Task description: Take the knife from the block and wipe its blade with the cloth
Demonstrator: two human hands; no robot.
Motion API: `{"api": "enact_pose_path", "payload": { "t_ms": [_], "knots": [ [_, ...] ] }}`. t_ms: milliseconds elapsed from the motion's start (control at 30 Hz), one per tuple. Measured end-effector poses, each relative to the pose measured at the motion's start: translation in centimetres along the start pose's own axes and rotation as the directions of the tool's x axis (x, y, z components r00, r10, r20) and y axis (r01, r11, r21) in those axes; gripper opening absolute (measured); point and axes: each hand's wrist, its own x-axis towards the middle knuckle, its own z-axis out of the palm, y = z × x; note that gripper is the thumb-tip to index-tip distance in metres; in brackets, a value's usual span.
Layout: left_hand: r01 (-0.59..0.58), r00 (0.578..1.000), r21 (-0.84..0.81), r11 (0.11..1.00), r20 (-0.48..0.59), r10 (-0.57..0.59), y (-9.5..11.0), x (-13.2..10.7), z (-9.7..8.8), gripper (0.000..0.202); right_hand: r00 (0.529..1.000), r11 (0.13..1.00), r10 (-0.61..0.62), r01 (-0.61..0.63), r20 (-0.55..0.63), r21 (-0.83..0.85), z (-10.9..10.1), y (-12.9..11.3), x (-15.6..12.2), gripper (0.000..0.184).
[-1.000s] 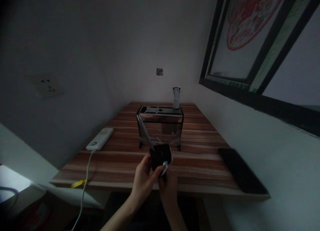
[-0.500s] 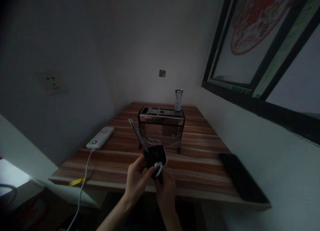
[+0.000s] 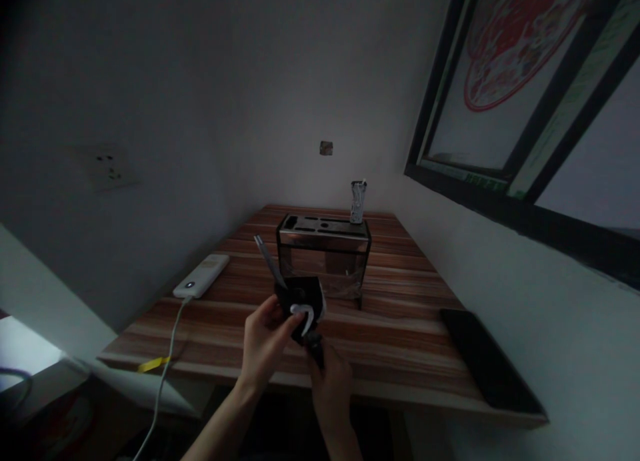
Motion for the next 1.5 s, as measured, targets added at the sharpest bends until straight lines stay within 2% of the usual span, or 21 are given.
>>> {"api": "enact_pose_path", "payload": {
  "t_ms": [133, 300, 467, 667, 867, 1100, 1267, 1500],
  "knots": [
    [-0.025, 0.999, -0.033, 0.999, -0.020, 0.025, 1.0, 1.2, -0.3, 0.025, 1.000, 0.999, -0.013, 0.013, -0.012, -0.032, 0.4, 0.6, -0.2, 0.042],
    [-0.114, 0.993, -0.065, 0.991, -0.046, 0.111, 2.3, 2.7, -0.6, 0.025, 1.000, 0.999, -0.015, 0.016, 0.006, -0.052, 0.4, 0.4, -0.3, 0.044],
    [-0.178, 0.980, -0.085, 0.980, -0.111, 0.168, 3.7, 4.2, -0.9, 0.030, 1.000, 0.997, -0.022, 0.022, 0.001, -0.076, 0.2, 0.0, 0.0, 0.048],
    [-0.280, 0.956, -0.134, 0.951, -0.131, 0.263, 5.0, 6.2, -1.3, 0.029, 0.998, 0.996, -0.051, 0.049, -0.021, -0.075, -0.1, -0.2, 0.1, 0.048],
    [-0.297, 0.953, -0.244, 0.923, -0.135, 0.271, 6.2, 7.7, -1.2, 0.028, 0.998, 0.997, -0.057, 0.056, -0.020, -0.054, 0.0, -0.3, 0.1, 0.044],
    [-0.271, 0.961, -0.251, 0.929, -0.129, 0.245, 6.2, 6.9, -0.8, 0.028, 0.999, 0.997, -0.019, 0.015, -0.045, -0.079, 0.3, -0.1, 0.1, 0.051],
    [-0.280, 0.958, -0.229, 0.932, -0.125, 0.258, 5.6, 6.2, -0.7, 0.027, 1.000, 0.996, -0.007, 0.004, -0.027, -0.085, 0.4, 0.0, 0.1, 0.045],
    [-0.137, 0.990, -0.197, 0.971, -0.033, 0.134, 3.7, 4.1, 0.5, 0.025, 0.999, 1.000, 0.015, -0.016, -0.039, -0.022, 0.0, -0.2, 0.1, 0.042]
  ]
}}
